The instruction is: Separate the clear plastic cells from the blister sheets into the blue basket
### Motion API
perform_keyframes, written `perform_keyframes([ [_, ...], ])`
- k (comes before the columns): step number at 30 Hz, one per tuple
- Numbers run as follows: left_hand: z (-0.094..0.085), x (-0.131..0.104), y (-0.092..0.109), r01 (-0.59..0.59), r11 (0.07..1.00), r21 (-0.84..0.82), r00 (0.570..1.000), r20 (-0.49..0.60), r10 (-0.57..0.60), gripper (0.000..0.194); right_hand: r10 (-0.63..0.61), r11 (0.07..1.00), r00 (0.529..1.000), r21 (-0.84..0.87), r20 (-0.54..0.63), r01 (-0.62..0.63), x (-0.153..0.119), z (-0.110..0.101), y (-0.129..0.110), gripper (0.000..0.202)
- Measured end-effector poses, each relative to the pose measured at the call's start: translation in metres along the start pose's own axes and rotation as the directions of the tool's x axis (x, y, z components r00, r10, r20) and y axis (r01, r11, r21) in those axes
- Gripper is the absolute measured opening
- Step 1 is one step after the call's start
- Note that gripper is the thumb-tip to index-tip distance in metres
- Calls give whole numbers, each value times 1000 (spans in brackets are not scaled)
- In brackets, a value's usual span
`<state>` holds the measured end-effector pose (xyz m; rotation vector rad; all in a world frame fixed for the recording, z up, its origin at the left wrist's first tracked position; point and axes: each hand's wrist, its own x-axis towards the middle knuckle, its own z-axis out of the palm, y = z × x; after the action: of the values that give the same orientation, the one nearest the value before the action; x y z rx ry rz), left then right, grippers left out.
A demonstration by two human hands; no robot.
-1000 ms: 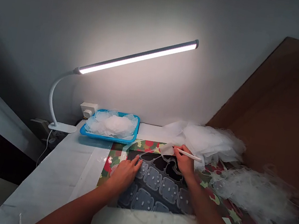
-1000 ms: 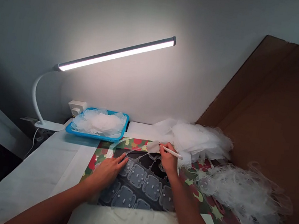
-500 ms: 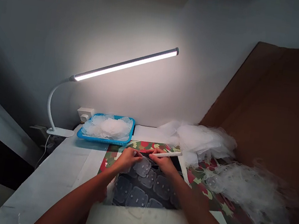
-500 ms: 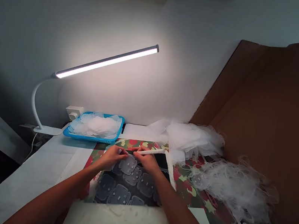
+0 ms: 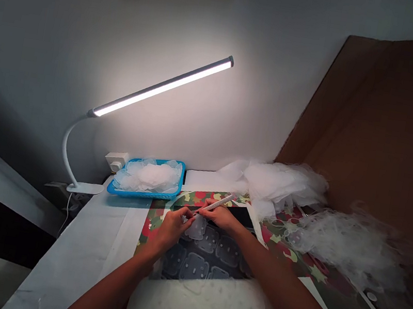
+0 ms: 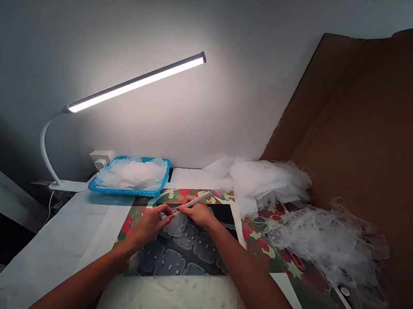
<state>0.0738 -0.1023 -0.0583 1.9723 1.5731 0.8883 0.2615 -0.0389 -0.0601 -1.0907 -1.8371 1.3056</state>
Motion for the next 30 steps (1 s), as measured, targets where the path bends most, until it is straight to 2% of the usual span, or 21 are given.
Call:
perform_keyframes([
  [4,-1,-18,-4,-115,992,57,988,-94,120,15,-56,987,971,-162,-230,19,13,-3,11,25],
  [8,-8,-40,-8,-178,984,-1,963,-208,174,17,-50,985,956,-171,-290,0,25,-6,24,23],
  [10,-14,-48,-5,-154,984,-88,955,-269,126,17,-43,987,952,-163,-302,-7,28,-6,28,23],
  [13,-25,-55,4,-65,950,-304,931,-362,-52,23,-27,990,953,-138,-303,-16,29,-6,31,22],
  [15,-31,-56,11,-12,885,-466,923,-345,-169,26,-17,993,953,-118,-302,-20,26,-7,28,20],
  [18,-36,-52,16,20,791,-612,925,-289,-247,28,-13,996,948,-93,-318,-18,18,-11,20,18],
  [22,-34,-52,13,39,737,-674,928,-250,-277,30,-56,997,937,-77,-345,32,-3,-22,13,22],
  [25,-33,-50,8,61,724,-687,933,-218,-286,30,-94,995,927,-71,-363,73,-22,-32,17,25],
  [28,-49,-29,3,43,759,-650,939,-234,-253,30,-98,994,904,-85,-417,69,-39,-39,28,28],
  [30,-72,1,-1,65,799,-598,950,-210,-233,34,-102,994,879,-91,-466,67,-45,-43,35,30],
])
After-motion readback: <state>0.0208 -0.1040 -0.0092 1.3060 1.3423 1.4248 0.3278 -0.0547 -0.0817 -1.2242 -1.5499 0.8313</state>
